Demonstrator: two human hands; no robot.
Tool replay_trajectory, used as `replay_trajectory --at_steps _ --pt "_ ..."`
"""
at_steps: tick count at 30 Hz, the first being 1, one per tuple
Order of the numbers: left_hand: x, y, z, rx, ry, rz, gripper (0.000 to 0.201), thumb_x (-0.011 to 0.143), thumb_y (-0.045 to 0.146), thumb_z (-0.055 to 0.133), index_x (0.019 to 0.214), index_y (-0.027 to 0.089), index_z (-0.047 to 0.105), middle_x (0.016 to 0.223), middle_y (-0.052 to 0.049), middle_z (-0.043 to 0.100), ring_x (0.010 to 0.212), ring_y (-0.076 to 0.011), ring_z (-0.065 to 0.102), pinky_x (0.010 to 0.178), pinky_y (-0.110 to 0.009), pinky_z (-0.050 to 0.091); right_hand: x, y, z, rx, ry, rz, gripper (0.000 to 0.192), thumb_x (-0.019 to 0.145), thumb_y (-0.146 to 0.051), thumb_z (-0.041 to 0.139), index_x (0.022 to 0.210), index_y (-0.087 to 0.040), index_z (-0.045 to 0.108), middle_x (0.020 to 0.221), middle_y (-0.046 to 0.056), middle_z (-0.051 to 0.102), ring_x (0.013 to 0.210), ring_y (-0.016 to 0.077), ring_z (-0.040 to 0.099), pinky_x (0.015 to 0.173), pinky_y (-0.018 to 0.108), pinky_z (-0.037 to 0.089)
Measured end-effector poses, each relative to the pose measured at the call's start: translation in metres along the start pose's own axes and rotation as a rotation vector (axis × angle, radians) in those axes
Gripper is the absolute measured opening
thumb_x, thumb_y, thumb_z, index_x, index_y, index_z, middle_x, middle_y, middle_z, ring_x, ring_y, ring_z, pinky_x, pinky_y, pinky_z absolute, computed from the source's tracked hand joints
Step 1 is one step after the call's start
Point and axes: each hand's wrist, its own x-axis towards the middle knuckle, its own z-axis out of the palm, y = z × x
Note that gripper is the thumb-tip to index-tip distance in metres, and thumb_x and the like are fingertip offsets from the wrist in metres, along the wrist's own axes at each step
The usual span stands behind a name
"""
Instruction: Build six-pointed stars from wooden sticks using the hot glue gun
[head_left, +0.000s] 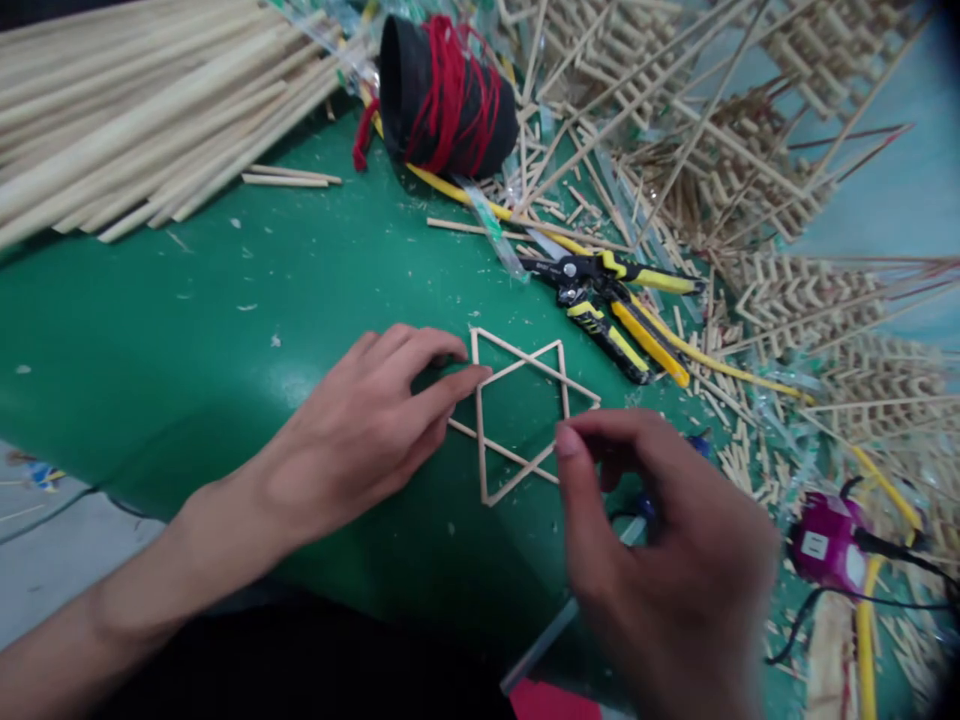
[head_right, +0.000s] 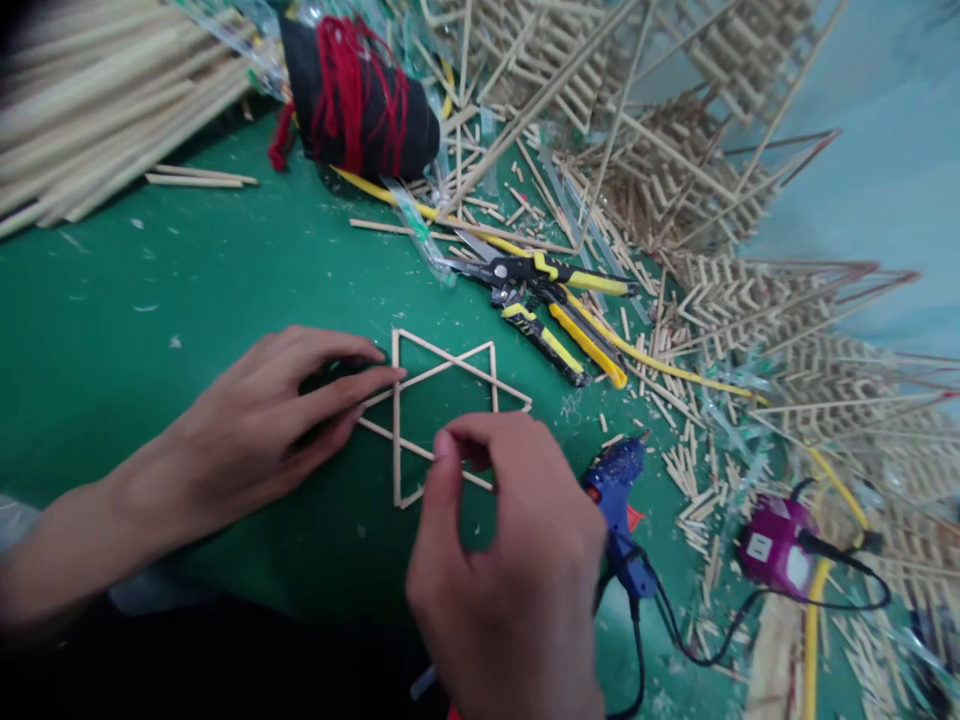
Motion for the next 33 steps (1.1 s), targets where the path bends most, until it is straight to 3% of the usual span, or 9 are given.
replay_trajectory --at_steps 3,5,9,12,20,33 --pt "-0.004 0.004 -0.003 -0.007 0.019 -0.033 0.037 0.099 0.014 0.05 0.135 0.017 0.059 0.132 -0.016 0.059 0.118 -0.0308 0.059 0.095 -0.046 0.053 -0.001 0.017 -0.021 -0.059 -0.072 -0.057 0.007 0.095 -0.018 0.061 0.096 -0.022 0.066 0.083 0.0 0.068 0.071 0.0132 0.064 0.069 0.026 0.053" --pt "-0.006 0.008 -0.005 -0.01 0.018 -0.044 0.035 0.099 0.016 0.052 0.134 0.017 0.058 0.136 -0.016 0.057 0.124 -0.0306 0.056 0.101 -0.045 0.052 0.003 0.031 -0.027 -0.093 -0.167 -0.144 0.009 0.096 -0.018 0.061 0.103 -0.022 0.065 0.095 0.003 0.071 0.083 0.0162 0.068 0.076 0.029 0.056" --pt "-0.009 0.015 -0.007 -0.011 -0.073 -0.065 0.041 0.101 0.027 0.056 0.141 0.018 0.053 0.147 -0.017 0.051 0.134 -0.0349 0.048 0.109 -0.052 0.048 0.017 0.058 -0.023 -0.136 -0.354 -0.335 0.037 0.095 -0.022 0.063 0.131 -0.015 0.058 0.129 0.016 0.064 0.123 0.0274 0.061 0.103 0.042 0.054" --pt "-0.008 0.017 -0.006 -0.002 -0.106 -0.05 0.049 0.101 0.035 0.057 0.146 0.018 0.048 0.153 -0.019 0.046 0.138 -0.0387 0.044 0.109 -0.058 0.048 0.024 0.067 -0.015 -0.146 -0.446 -0.39 0.059 0.093 -0.029 0.066 0.145 -0.009 0.047 0.146 0.022 0.053 0.139 0.0332 0.05 0.115 0.051 0.047" --pt "-0.005 0.017 -0.001 0.046 -0.112 -0.038 0.043 0.102 0.033 0.053 0.141 0.016 0.05 0.15 -0.019 0.05 0.136 -0.0384 0.047 0.105 -0.057 0.049 0.025 0.066 -0.001 -0.127 -0.484 -0.44 0.069 0.092 -0.031 0.066 0.152 -0.013 0.038 0.156 0.02 0.049 0.146 0.033 0.046 0.117 0.054 0.045" --pt "-0.005 0.022 0.0 0.074 -0.128 -0.052 0.047 0.102 0.038 0.052 0.143 0.015 0.046 0.15 -0.02 0.05 0.138 -0.0377 0.048 0.106 -0.054 0.047 0.026 0.061 0.0 -0.148 -0.523 -0.46 0.07 0.091 -0.032 0.066 0.152 -0.009 0.04 0.156 0.019 0.05 0.144 0.033 0.046 0.116 0.053 0.045"
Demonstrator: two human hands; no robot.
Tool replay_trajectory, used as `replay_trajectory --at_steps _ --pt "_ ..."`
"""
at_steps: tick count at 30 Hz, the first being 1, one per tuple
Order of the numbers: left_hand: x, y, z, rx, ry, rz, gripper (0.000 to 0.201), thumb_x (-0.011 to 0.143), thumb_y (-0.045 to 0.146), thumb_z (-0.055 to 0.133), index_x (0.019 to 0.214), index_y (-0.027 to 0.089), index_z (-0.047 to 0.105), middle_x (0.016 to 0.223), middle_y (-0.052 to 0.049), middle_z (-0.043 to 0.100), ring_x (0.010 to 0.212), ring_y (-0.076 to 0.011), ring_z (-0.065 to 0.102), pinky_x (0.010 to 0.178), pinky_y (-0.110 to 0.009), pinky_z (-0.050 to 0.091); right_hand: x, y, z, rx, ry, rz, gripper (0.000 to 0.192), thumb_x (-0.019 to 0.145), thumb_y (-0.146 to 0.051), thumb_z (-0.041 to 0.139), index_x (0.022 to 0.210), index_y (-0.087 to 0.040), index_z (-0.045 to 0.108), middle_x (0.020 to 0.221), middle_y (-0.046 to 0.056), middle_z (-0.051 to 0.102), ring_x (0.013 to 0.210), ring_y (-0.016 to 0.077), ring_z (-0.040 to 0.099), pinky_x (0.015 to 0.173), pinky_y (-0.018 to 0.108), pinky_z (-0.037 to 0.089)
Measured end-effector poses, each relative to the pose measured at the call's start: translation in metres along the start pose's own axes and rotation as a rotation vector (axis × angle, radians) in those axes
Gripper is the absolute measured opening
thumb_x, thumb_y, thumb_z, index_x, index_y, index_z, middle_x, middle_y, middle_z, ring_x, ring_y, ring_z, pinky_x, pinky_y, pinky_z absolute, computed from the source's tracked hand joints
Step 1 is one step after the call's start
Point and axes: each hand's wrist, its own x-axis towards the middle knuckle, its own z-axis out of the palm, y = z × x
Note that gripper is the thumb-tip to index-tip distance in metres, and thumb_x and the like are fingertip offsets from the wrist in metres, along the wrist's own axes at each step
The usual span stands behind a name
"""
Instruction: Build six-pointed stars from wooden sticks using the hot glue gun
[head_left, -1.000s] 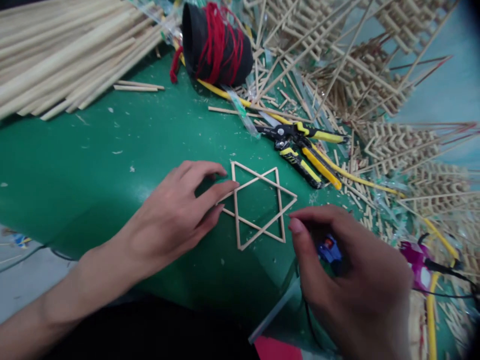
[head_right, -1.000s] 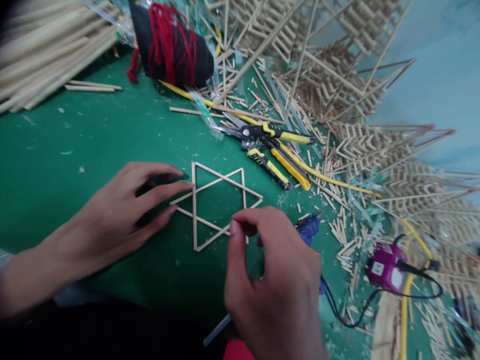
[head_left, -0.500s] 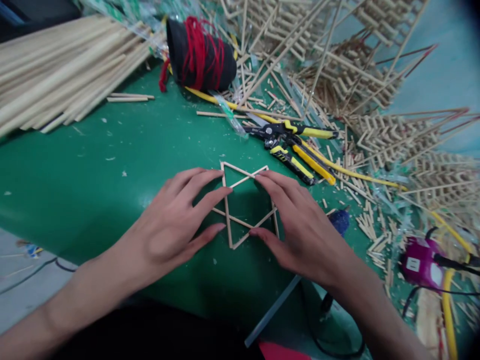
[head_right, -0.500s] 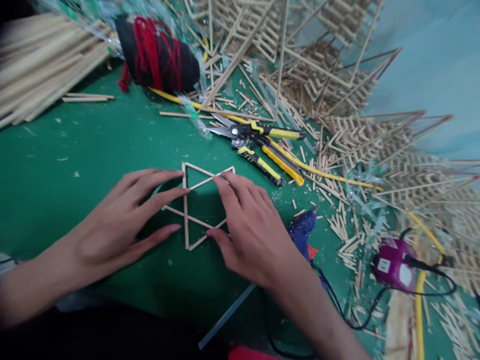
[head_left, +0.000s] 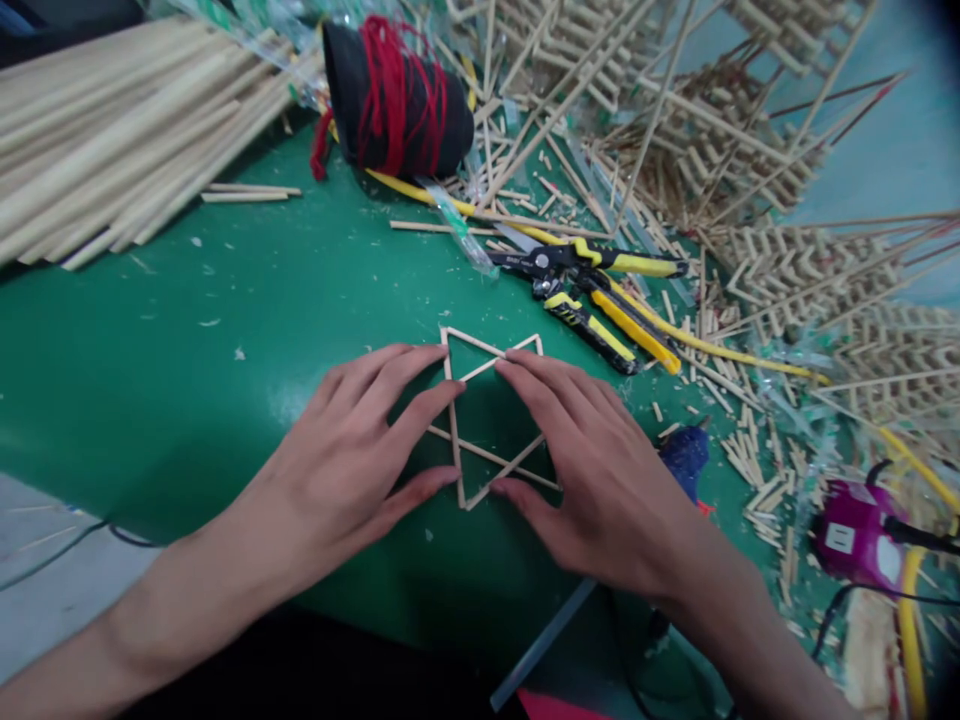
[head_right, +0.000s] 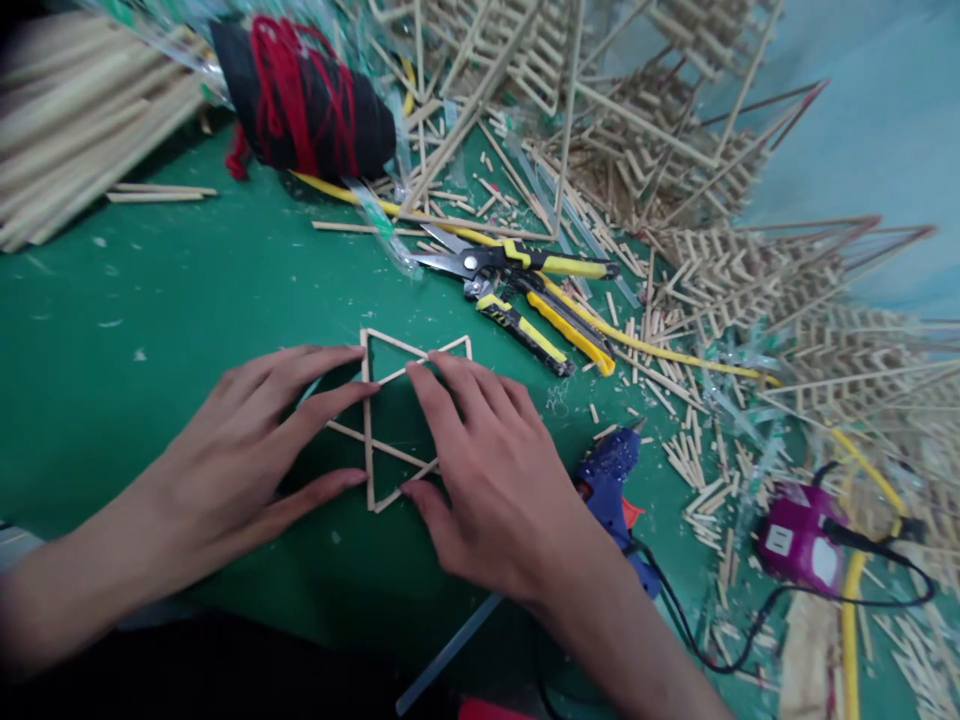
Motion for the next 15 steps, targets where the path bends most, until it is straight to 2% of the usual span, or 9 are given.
replay_trajectory --at_steps 7,15 --pt "0.0002 0.0042 0.0031 0.063 0.022 -0.002 0.045 0.1 0.033 0.055 0.14 0.013 0.049 0.148 -0.022 0.052 0.134 -0.0402 0.051 0.102 -0.054 0.047 0.0034 -0.0017 0.0 -0.028 -0.012 -0.003 0.067 0.091 -0.032 0.063 0.15 -0.006 0.043 0.155 0.02 0.05 0.142 0.0354 0.047 0.115 0.055 0.045" --pt "0.0006 0.0045 0.0035 0.077 0.027 -0.002 0.045 0.101 0.035 0.055 0.139 0.012 0.051 0.146 -0.023 0.053 0.133 -0.0411 0.051 0.103 -0.057 0.047 0.0021 -0.0035 -0.0002 -0.025 -0.026 0.009 0.066 0.091 -0.031 0.062 0.15 -0.011 0.042 0.156 0.02 0.048 0.143 0.0361 0.046 0.114 0.056 0.046"
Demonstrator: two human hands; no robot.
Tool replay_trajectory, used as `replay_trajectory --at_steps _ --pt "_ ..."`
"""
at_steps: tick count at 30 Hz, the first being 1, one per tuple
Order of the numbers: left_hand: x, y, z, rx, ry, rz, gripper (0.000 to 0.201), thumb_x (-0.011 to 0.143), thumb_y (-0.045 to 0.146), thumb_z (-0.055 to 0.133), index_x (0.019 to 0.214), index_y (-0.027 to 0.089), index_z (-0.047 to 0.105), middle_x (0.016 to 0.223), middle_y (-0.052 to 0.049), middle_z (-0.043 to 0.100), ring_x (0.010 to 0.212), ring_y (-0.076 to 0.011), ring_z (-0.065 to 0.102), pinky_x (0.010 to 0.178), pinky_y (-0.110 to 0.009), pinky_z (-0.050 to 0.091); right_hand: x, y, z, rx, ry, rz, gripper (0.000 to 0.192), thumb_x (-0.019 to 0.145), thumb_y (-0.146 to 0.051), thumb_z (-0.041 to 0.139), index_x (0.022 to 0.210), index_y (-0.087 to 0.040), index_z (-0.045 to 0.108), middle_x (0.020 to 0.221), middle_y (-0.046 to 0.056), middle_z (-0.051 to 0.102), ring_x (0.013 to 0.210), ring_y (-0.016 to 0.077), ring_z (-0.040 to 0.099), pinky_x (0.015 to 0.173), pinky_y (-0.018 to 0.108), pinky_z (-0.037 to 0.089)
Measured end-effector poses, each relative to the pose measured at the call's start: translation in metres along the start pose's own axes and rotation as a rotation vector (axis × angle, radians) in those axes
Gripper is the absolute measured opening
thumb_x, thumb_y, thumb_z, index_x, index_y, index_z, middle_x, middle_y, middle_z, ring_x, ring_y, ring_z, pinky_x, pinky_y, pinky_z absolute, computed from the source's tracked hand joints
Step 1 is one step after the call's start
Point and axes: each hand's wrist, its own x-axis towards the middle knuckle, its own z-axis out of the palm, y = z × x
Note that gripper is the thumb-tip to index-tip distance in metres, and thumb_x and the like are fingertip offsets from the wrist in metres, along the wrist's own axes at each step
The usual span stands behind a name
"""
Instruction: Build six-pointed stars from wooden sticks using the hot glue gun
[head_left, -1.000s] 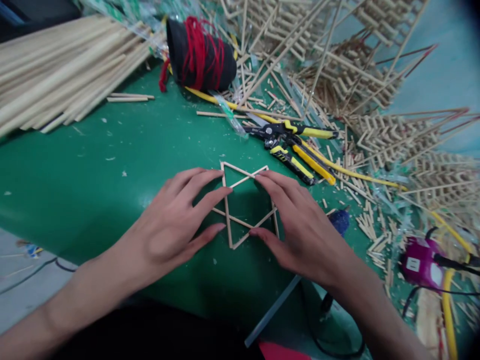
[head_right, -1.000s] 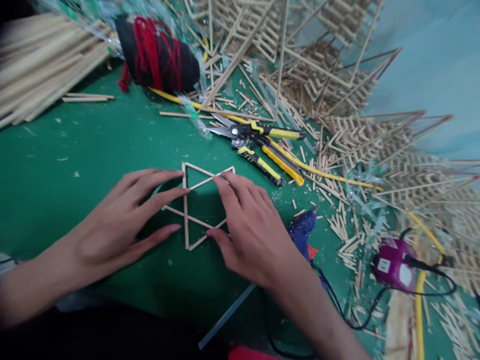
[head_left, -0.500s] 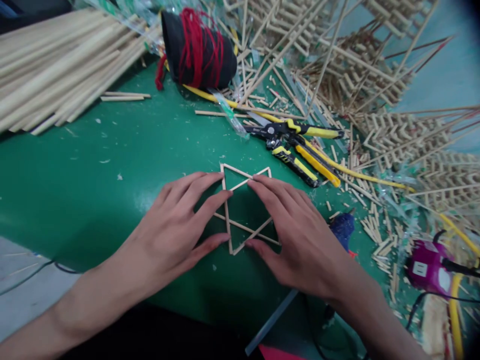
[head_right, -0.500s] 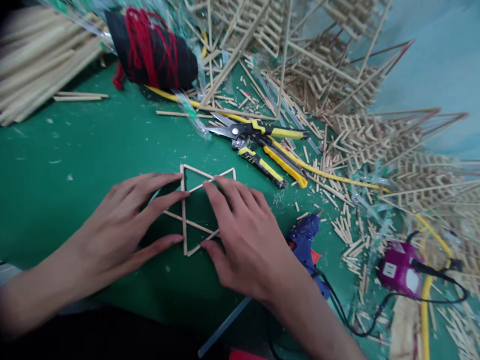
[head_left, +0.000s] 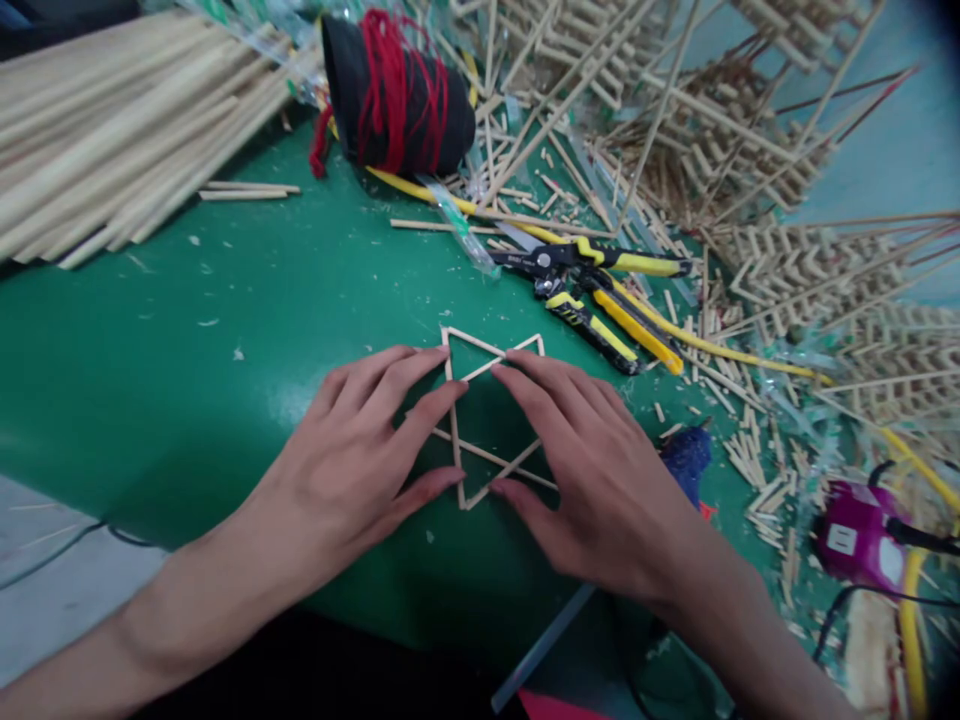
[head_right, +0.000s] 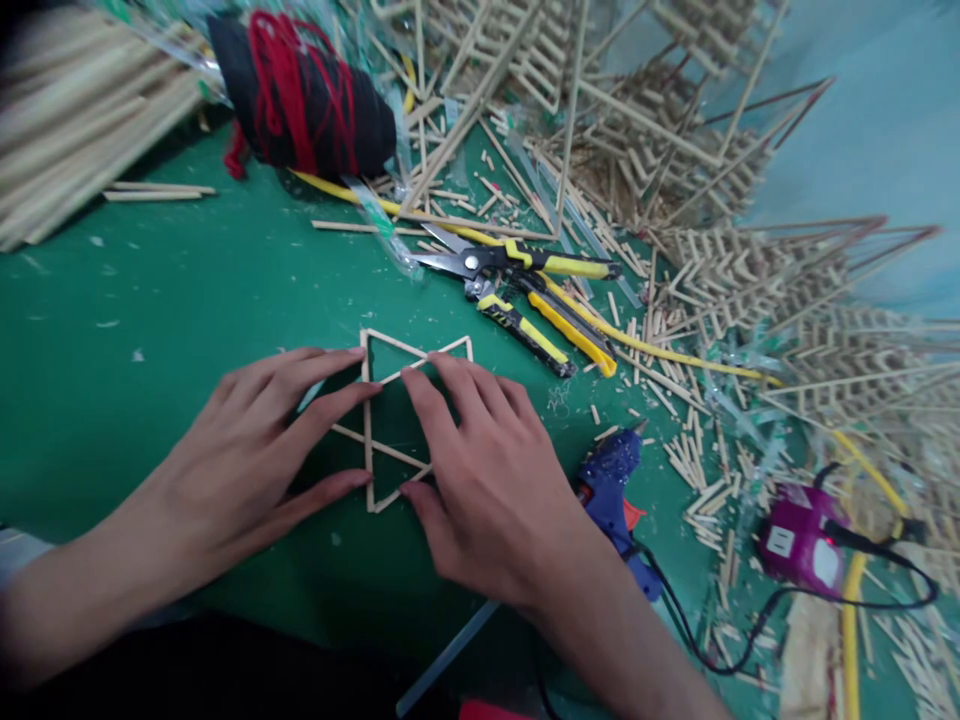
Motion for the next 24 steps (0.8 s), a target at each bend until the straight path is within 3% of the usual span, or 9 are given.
replay_trajectory --at_steps 24 --pt "-0.0017 -0.0032 -0.0008 -0.049 -0.026 0.009 0.05 0.102 0.038 0.054 0.145 0.014 0.046 0.149 -0.019 0.053 0.137 -0.0374 0.047 0.104 -0.053 0.048 0.0014 -0.0042 0.0015 -0.01 0.012 -0.014 0.067 0.088 -0.026 0.066 0.149 -0.008 0.044 0.154 0.024 0.049 0.141 0.0402 0.048 0.111 0.057 0.048"
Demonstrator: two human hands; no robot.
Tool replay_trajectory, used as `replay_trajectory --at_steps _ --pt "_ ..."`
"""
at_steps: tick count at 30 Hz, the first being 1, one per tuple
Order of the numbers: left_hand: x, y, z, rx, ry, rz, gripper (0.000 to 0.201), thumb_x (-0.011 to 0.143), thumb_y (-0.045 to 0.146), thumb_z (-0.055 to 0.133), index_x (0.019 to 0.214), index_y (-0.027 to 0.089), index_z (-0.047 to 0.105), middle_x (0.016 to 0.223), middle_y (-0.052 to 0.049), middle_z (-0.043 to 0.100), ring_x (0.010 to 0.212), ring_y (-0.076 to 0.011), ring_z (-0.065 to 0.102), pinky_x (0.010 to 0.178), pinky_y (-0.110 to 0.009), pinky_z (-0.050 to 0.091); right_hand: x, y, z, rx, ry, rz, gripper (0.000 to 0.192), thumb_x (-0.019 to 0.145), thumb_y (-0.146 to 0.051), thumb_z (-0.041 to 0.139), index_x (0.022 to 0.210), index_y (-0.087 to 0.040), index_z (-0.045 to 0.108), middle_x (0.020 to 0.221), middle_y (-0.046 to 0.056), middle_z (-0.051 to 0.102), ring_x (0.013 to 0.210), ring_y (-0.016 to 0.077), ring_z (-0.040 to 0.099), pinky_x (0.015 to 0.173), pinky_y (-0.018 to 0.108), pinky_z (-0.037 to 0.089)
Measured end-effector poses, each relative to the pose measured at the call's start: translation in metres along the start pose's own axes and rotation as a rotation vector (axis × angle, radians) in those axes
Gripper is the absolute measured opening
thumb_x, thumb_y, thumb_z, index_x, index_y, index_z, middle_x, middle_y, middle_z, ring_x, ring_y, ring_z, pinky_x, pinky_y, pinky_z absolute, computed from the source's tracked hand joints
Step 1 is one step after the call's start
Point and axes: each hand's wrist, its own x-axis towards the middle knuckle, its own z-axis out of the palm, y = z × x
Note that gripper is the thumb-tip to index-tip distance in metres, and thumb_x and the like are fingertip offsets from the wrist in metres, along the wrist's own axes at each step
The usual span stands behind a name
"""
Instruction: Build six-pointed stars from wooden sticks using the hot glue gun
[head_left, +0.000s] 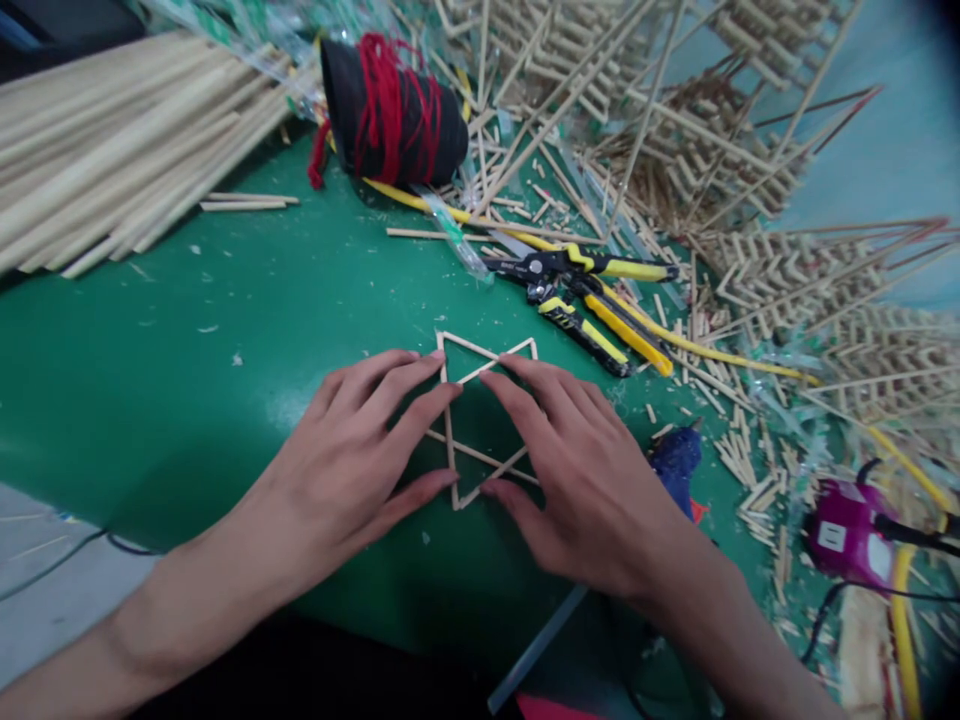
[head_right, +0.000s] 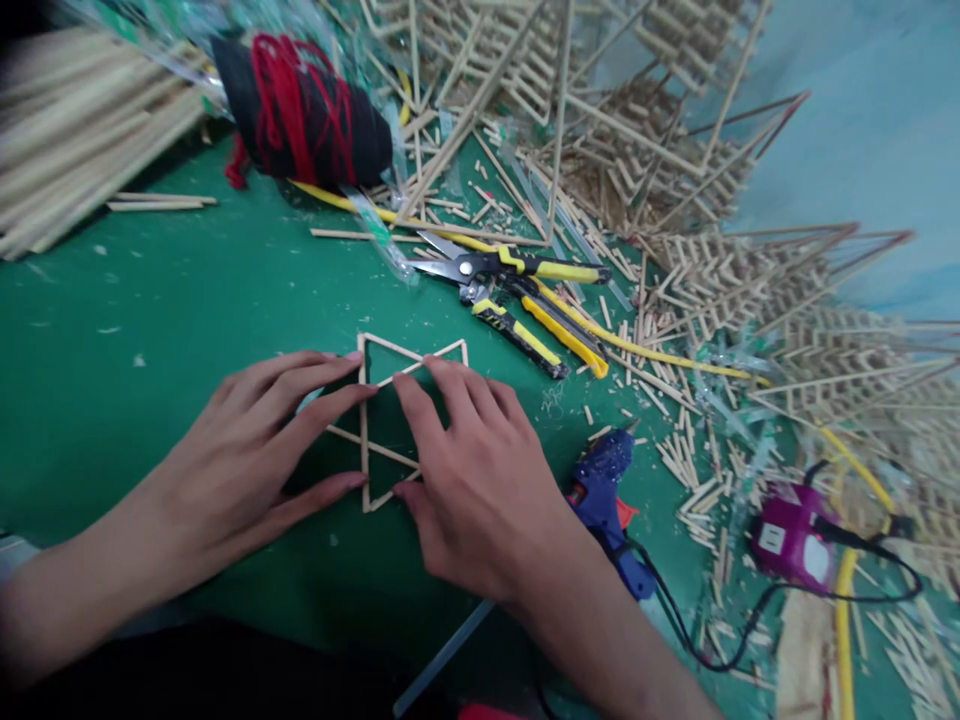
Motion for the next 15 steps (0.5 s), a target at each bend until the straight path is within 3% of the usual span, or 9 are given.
replay_trajectory --at_steps 3,6,9,11,15 --pt "-0.001 -0.001 0.0 -0.04 -0.001 -0.025 0.052 0.101 0.04 0.055 0.146 0.016 0.045 0.152 -0.018 0.049 0.14 -0.0374 0.046 0.108 -0.053 0.048 -0.004 0.004 -0.006 0.036 0.039 -0.01 0.067 0.091 -0.026 0.065 0.151 -0.006 0.042 0.155 0.023 0.048 0.143 0.0369 0.047 0.116 0.055 0.045" --pt "0.001 -0.007 -0.003 -0.126 0.047 -0.077 0.062 0.1 0.043 0.058 0.152 0.018 0.038 0.161 -0.018 0.037 0.147 -0.0356 0.041 0.116 -0.051 0.046 -0.01 0.012 -0.019 0.047 0.257 0.064 0.054 0.095 -0.022 0.059 0.146 -0.006 0.048 0.147 0.02 0.057 0.139 0.0292 0.053 0.117 0.046 0.046" --pt "0.008 -0.016 -0.009 -0.145 0.025 -0.006 0.07 0.1 0.047 0.058 0.158 0.02 0.031 0.163 -0.014 0.039 0.152 -0.0335 0.036 0.122 -0.05 0.04 -0.016 0.016 -0.027 0.026 0.46 0.16 0.036 0.096 -0.017 0.057 0.131 -0.01 0.06 0.126 0.016 0.07 0.122 0.0237 0.065 0.109 0.038 0.052" --pt "0.015 -0.022 -0.011 -0.136 -0.032 0.079 0.07 0.102 0.048 0.056 0.16 0.019 0.029 0.164 -0.012 0.041 0.154 -0.0318 0.034 0.126 -0.05 0.035 -0.017 0.015 -0.027 0.027 0.452 0.158 0.034 0.095 -0.017 0.059 0.128 -0.011 0.062 0.122 0.015 0.071 0.118 0.0244 0.066 0.107 0.039 0.053" --pt "0.026 -0.028 -0.01 -0.137 -0.088 0.179 0.072 0.103 0.044 0.054 0.162 0.017 0.025 0.168 -0.011 0.036 0.158 -0.0286 0.029 0.132 -0.05 0.017 -0.013 0.007 -0.013 0.047 0.223 0.081 0.054 0.092 -0.023 0.063 0.142 -0.008 0.052 0.144 0.018 0.06 0.136 0.0299 0.054 0.114 0.048 0.047"
